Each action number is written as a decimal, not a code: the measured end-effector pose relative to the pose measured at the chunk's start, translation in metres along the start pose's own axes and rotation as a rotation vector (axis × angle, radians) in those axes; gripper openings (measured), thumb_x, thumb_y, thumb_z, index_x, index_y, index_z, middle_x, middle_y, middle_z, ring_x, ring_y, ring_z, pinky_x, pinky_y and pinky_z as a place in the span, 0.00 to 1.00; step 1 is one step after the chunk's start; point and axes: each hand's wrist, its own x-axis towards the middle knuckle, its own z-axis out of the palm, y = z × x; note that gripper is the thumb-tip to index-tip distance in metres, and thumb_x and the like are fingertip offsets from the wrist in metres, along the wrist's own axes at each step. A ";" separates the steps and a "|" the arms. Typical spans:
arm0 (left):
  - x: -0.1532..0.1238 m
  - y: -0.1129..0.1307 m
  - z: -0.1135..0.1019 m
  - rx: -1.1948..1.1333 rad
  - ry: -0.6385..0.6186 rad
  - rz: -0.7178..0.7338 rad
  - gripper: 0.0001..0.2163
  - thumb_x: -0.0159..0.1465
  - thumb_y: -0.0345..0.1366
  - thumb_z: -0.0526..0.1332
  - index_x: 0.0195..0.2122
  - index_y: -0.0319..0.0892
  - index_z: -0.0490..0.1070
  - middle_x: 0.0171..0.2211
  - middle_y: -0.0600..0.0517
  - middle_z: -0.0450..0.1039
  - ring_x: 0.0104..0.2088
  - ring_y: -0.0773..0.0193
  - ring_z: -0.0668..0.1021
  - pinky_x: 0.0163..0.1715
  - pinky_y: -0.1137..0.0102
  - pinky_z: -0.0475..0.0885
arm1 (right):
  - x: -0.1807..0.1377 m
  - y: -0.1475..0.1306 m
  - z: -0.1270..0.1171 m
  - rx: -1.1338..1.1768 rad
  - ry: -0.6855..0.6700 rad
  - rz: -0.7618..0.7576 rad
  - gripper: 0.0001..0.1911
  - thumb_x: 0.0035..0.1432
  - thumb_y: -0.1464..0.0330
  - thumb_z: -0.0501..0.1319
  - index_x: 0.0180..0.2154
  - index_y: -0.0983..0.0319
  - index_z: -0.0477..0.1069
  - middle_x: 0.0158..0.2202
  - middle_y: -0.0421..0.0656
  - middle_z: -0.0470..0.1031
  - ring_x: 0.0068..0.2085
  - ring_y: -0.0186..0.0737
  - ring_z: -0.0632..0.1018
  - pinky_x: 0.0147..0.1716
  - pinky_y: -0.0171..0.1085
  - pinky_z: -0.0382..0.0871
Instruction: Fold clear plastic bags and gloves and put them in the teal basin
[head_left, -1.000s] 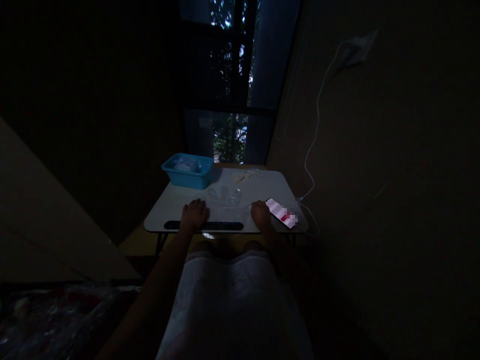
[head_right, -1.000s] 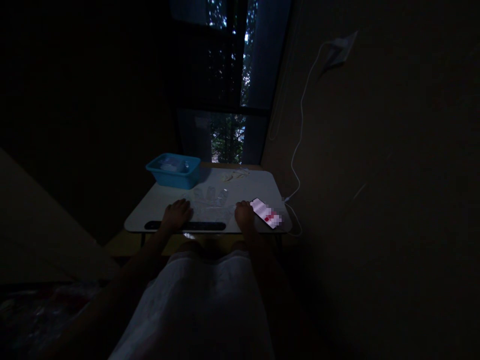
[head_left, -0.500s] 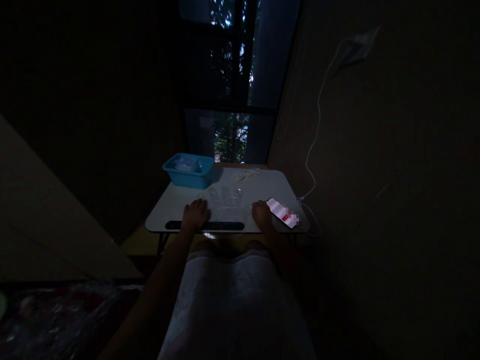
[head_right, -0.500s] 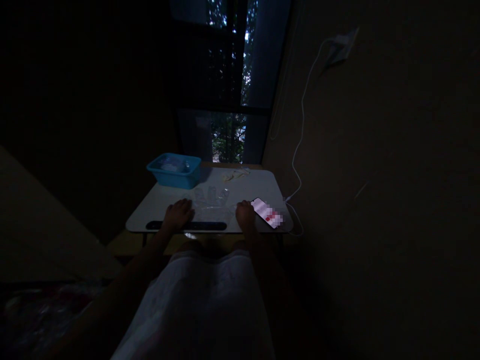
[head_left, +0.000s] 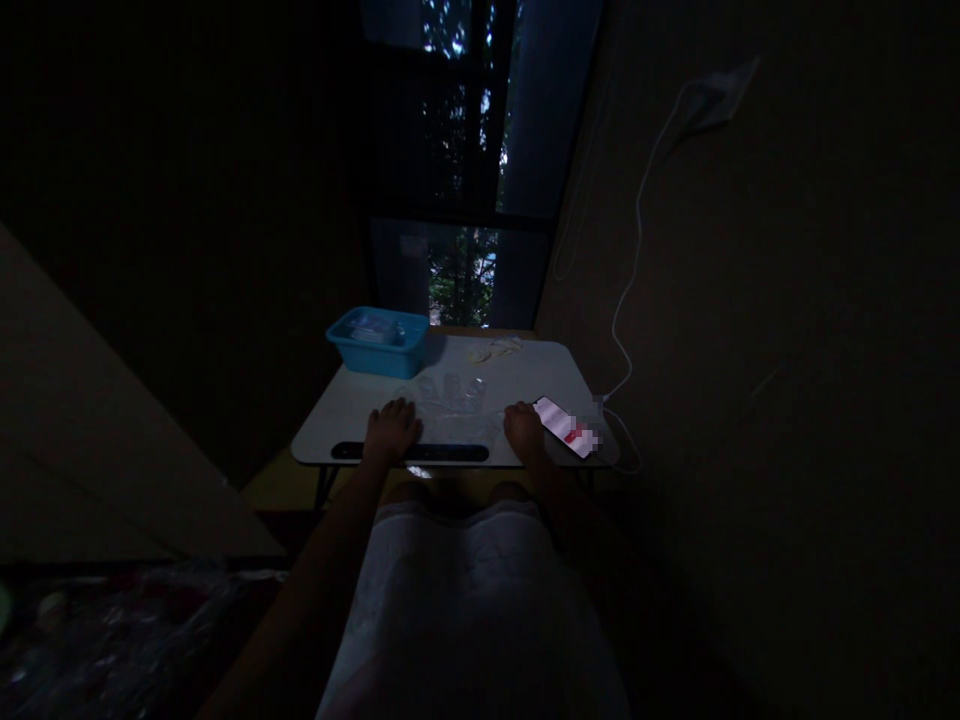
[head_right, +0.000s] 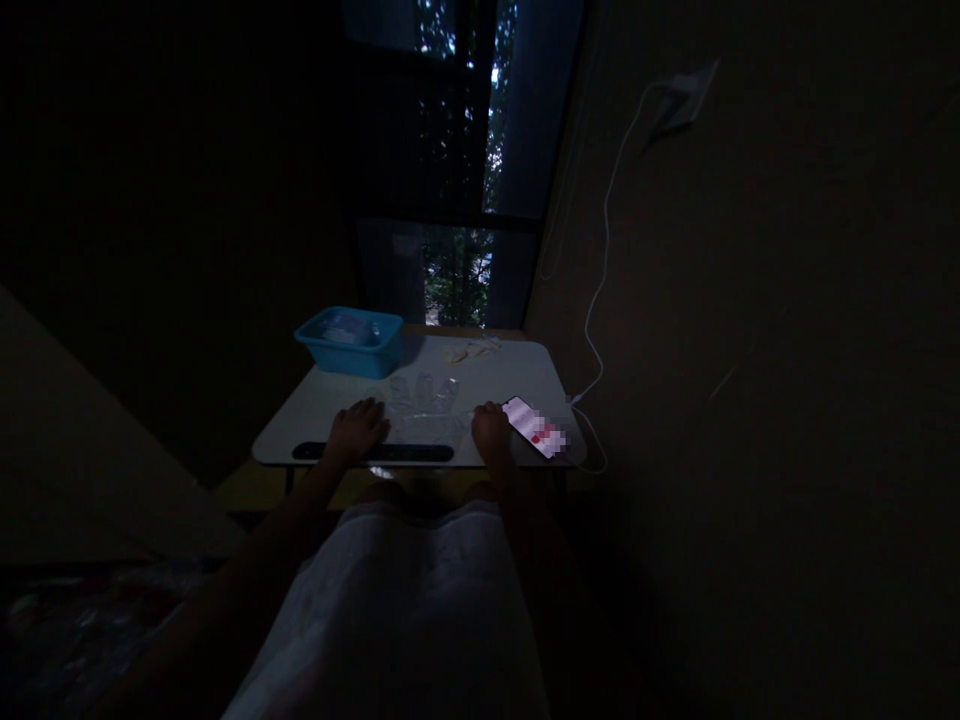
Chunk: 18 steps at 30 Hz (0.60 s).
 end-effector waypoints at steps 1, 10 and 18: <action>0.000 0.000 0.000 0.002 0.002 0.000 0.20 0.62 0.42 0.44 0.54 0.41 0.59 0.57 0.42 0.57 0.57 0.54 0.60 0.51 0.55 0.56 | 0.000 0.000 0.000 -0.002 0.003 -0.001 0.13 0.57 0.73 0.48 0.37 0.65 0.70 0.39 0.49 0.70 0.42 0.41 0.68 0.40 0.36 0.58; 0.000 0.001 -0.002 0.014 -0.014 -0.003 0.21 0.62 0.41 0.44 0.54 0.40 0.59 0.57 0.43 0.57 0.56 0.54 0.60 0.51 0.55 0.56 | -0.001 -0.001 -0.004 -0.015 0.000 -0.005 0.12 0.57 0.73 0.48 0.38 0.66 0.69 0.39 0.49 0.70 0.41 0.41 0.68 0.40 0.35 0.58; 0.000 0.002 -0.002 0.001 -0.014 -0.014 0.22 0.62 0.42 0.44 0.56 0.41 0.56 0.58 0.43 0.57 0.57 0.54 0.59 0.51 0.55 0.56 | -0.001 -0.001 -0.001 -0.013 0.012 -0.006 0.12 0.57 0.73 0.48 0.37 0.66 0.70 0.39 0.49 0.70 0.42 0.41 0.68 0.40 0.35 0.58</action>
